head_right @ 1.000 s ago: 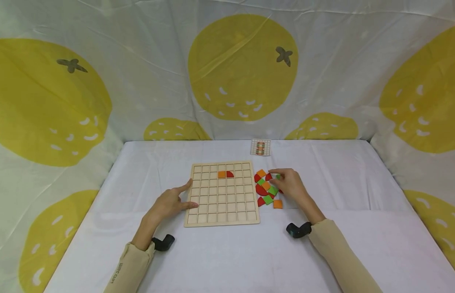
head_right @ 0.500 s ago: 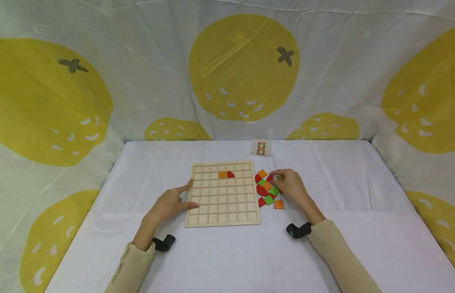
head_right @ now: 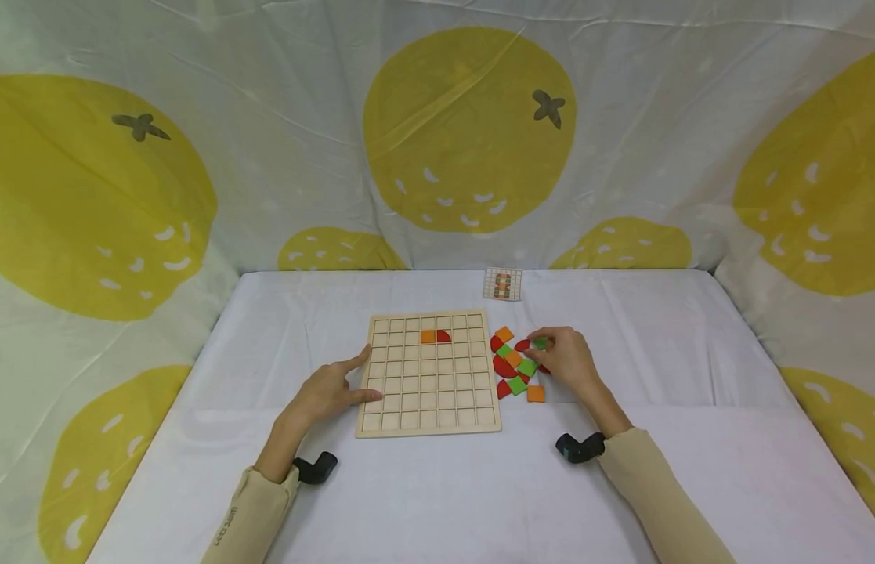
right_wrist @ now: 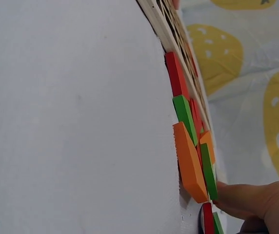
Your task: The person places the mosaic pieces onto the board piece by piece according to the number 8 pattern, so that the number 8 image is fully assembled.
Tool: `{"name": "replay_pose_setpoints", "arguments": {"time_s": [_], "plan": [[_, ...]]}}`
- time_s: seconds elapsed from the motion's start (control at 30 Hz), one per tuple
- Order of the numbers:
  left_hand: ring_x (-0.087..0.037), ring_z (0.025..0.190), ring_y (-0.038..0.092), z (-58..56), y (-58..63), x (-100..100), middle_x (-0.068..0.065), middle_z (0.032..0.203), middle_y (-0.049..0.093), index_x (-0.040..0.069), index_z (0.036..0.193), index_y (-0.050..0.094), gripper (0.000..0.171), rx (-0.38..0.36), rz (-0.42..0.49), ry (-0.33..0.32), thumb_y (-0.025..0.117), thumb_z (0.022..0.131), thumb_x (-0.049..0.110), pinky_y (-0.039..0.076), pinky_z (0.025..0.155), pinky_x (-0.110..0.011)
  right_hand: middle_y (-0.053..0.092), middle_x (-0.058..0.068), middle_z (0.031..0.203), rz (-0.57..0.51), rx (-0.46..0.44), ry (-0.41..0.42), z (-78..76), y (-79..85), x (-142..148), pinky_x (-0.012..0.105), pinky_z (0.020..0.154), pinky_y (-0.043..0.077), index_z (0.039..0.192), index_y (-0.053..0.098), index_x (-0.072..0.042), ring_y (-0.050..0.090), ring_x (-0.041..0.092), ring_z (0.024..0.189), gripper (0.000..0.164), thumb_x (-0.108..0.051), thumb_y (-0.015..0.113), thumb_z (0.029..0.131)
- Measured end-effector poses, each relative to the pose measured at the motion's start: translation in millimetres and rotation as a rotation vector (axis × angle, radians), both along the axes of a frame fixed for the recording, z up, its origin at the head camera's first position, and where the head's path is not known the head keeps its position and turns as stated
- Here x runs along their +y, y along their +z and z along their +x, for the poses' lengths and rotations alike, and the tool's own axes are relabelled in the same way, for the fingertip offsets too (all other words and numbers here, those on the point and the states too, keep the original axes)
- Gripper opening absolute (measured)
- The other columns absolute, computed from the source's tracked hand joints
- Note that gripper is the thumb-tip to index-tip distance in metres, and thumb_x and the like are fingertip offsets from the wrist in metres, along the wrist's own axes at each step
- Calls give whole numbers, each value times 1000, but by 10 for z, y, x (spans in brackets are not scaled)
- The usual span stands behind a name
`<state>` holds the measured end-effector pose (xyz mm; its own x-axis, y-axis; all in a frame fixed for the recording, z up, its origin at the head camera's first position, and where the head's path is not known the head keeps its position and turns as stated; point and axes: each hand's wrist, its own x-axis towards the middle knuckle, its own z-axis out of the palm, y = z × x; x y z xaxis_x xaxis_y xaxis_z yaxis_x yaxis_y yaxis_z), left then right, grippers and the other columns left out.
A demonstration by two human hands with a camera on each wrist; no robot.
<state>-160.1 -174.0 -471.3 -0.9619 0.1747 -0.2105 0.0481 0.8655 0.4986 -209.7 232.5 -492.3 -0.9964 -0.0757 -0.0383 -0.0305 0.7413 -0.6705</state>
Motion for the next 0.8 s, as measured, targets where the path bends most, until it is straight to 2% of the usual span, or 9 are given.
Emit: {"name": "replay_pose_setpoints", "arguments": {"time_s": [0.17,0.3,0.6,0.8], "plan": [[-40,139,54,-5,3,1,-27,152,51,13,162,34,96,5,-6,-4,82,85,44,50,104,-53,37,-1,58,-35,54,-31,-14,29,-38,25,48,26,115,76,1,39,17,50,33,-18,83,89],[-40,138,55,-2,1,0,-29,151,51,14,161,35,96,3,-12,1,83,85,45,51,102,-53,35,-2,57,-63,54,-31,-41,69,-142,25,47,27,115,77,-1,37,17,48,33,-20,83,90],[-40,139,54,8,-15,-5,-27,151,52,14,162,35,96,9,-13,-2,83,84,46,50,104,-53,34,-3,56,-139,39,45,-100,135,-577,24,48,26,115,77,-2,34,16,50,31,-19,83,89],[-39,139,54,9,-13,-2,-26,153,51,14,162,34,96,10,2,-6,82,85,44,50,105,-52,33,-3,54,-190,77,114,-159,139,-838,23,48,24,112,78,-1,27,11,48,31,-17,85,87]]}}
